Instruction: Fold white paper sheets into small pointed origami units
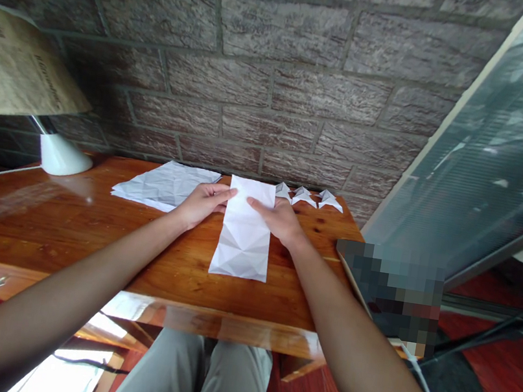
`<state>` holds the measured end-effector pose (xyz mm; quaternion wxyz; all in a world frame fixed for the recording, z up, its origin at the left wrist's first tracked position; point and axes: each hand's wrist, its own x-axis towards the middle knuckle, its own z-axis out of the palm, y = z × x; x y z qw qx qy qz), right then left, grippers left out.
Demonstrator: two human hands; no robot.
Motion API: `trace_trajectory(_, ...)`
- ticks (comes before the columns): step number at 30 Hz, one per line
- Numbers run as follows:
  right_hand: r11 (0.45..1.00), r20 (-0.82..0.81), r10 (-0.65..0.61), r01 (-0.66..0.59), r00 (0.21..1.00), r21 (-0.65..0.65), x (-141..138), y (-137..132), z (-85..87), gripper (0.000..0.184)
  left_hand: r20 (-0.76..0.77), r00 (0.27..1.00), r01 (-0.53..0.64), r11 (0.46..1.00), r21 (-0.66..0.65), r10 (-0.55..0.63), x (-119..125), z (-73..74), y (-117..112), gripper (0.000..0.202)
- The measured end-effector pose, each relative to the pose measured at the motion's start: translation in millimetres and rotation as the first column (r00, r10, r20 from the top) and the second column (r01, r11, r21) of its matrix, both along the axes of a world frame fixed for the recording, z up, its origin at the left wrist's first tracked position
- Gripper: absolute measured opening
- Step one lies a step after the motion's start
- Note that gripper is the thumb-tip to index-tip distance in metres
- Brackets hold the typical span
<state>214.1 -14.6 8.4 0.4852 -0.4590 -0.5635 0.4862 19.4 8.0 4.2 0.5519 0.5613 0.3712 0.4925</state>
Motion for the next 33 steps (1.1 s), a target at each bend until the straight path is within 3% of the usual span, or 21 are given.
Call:
trace_trajectory(9, 0.998, -0.015, 0.051, -0.052, 0.999, -0.039, 1, 0, -2.1, 0.039, 0.04, 0.999, 0.035, 0.999, -0.01, -0.034, 1, -1.3, 1, 0.05)
trace_trajectory(14, 0.99, -0.074, 0.138, -0.14, 0.988, -0.01, 5, 2, 0.0, 0.039, 0.115, 0.992, -0.046, 0.997, -0.057, 0.052, -4, -1.9, 6, 0.044)
trace_trajectory(19, 0.993, -0.119, 0.114, -0.114, 0.986, 0.004, 11, 5, 1.4, 0.038, 0.167, 0.981, -0.08, 0.992, -0.1, 0.096, -8, -0.6, 10, 0.038)
trace_trajectory(28, 0.987, -0.085, 0.158, -0.161, 0.984, -0.027, 24, 8, 1.4, 0.037, 0.072, 0.997, -0.024, 1.0, -0.011, 0.025, -8, -0.9, 9, 0.035)
trace_trajectory(33, 0.983, -0.024, 0.182, -0.182, 0.983, -0.003, 32, 9, 2.4, 0.026, 0.139, 0.99, -0.038, 0.999, -0.006, 0.038, -10, -0.1, 10, 0.023)
